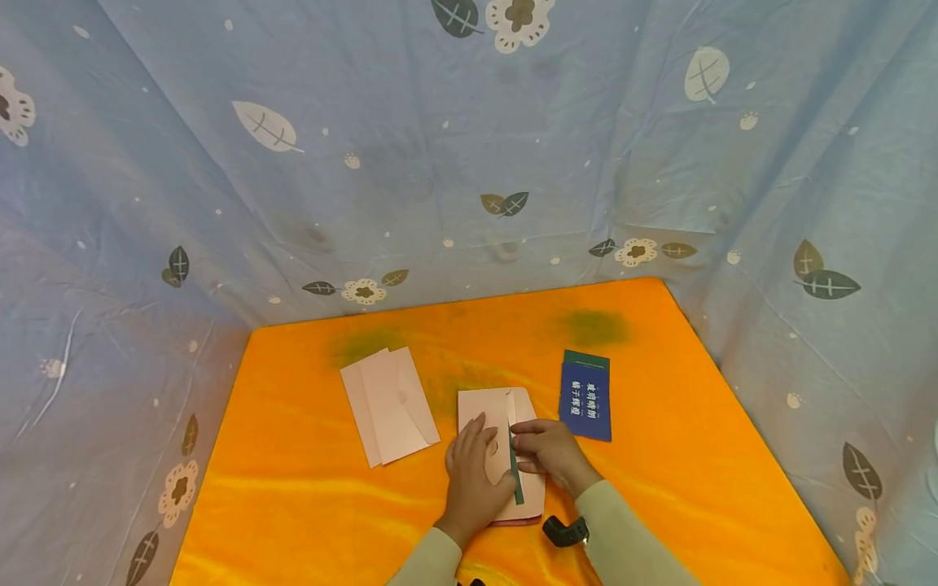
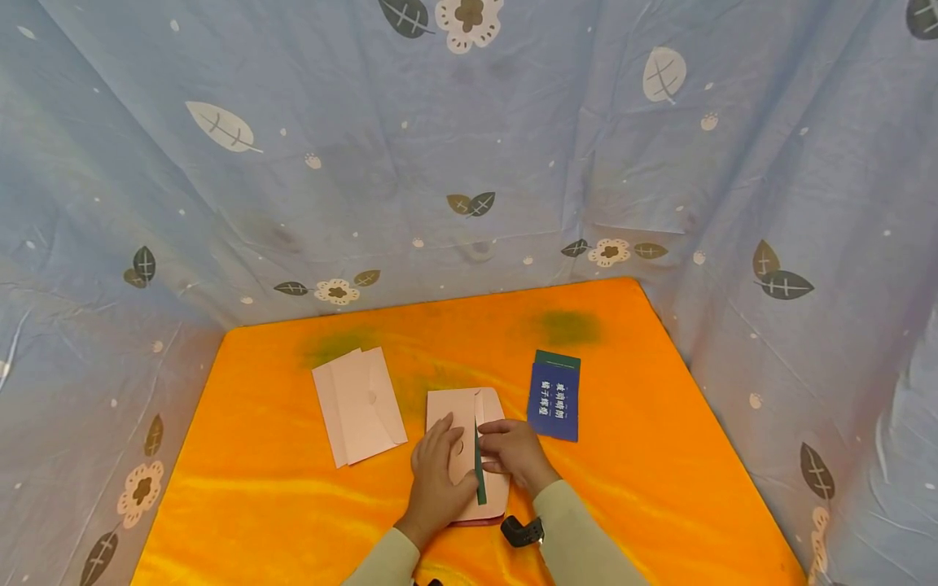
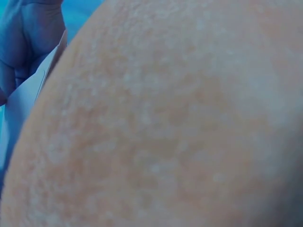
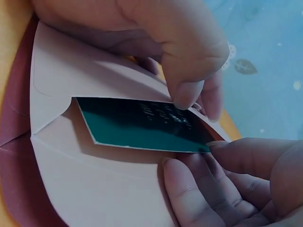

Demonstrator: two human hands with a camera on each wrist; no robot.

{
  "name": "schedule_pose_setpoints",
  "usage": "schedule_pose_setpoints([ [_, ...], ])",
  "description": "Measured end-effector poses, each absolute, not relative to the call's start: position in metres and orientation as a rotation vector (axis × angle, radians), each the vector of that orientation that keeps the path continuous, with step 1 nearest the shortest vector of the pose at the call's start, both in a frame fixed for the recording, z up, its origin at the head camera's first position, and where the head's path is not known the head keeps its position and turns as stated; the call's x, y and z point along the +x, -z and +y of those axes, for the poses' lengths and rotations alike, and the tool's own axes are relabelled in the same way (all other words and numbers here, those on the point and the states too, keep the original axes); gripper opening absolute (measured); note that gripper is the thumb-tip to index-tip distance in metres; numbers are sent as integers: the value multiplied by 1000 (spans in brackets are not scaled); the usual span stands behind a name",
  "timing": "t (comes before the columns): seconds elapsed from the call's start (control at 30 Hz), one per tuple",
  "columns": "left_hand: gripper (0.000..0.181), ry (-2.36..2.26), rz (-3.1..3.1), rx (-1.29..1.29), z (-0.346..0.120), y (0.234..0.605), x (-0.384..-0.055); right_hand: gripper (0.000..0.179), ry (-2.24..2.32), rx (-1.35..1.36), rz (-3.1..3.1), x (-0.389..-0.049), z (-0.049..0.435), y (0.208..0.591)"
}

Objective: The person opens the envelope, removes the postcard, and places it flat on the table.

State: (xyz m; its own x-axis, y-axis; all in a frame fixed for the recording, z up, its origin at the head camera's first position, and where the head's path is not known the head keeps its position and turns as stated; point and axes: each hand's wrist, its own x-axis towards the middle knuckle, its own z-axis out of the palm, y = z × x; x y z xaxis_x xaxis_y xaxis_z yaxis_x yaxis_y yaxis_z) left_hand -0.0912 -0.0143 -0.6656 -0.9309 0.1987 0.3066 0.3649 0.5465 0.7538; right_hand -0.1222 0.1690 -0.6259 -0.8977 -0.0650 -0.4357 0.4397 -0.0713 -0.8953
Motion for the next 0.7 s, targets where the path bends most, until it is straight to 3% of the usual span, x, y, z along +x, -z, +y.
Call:
schedule_pose_setpoints([
  [0.7,64,1324,-2596,-468,-13,665,-91,24,2048,338,1780,-123,175,636],
])
